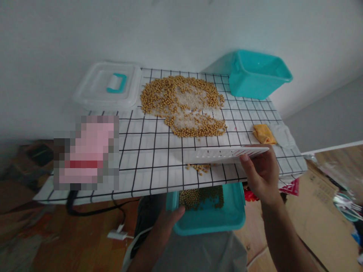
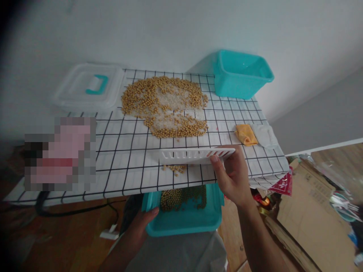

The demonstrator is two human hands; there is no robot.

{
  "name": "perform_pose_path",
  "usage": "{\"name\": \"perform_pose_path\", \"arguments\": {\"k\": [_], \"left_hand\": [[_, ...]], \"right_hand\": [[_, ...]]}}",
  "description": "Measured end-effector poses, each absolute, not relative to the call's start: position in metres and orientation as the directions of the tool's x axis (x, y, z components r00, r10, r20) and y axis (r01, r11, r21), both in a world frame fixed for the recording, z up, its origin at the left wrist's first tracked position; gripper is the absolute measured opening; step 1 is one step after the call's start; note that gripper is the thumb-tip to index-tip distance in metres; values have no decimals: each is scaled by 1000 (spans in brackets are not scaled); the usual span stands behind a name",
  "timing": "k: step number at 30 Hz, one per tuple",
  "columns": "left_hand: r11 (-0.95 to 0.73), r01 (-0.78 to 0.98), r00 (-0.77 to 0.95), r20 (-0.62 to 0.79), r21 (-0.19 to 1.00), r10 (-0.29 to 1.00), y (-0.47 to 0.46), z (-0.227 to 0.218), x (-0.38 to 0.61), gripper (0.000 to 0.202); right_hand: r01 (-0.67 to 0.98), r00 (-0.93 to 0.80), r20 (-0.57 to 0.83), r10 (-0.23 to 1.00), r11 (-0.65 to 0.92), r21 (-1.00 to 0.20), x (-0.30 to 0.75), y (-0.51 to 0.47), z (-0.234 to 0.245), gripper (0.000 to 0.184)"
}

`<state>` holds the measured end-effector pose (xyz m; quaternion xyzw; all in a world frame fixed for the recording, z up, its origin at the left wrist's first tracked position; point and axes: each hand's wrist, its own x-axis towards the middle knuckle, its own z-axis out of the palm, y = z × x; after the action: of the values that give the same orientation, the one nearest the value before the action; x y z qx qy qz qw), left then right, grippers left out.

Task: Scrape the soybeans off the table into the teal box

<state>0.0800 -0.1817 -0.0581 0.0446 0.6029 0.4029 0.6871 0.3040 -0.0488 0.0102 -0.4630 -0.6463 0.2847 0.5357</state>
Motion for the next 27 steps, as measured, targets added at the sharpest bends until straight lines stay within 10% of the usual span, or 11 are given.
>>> {"name": "perform_pose_path", "arguments": {"k": [11, 20, 27], "left_hand": [[654, -490, -83, -778, 576, 623, -178, -53, 80, 48], [649, -519, -59, -781, 556, 622, -179, -56, 81, 62], [610, -552, -64, -758, 568, 649, -191, -62, 84, 73]], "right_hand": [[144, -146, 354, 924, 374, -916, 317, -95, 15, 20], [340, 226, 504, 834, 417, -843, 319, -60, 12, 20], [378, 164, 550, 819, 463, -802, 322, 0, 4, 27]]}}
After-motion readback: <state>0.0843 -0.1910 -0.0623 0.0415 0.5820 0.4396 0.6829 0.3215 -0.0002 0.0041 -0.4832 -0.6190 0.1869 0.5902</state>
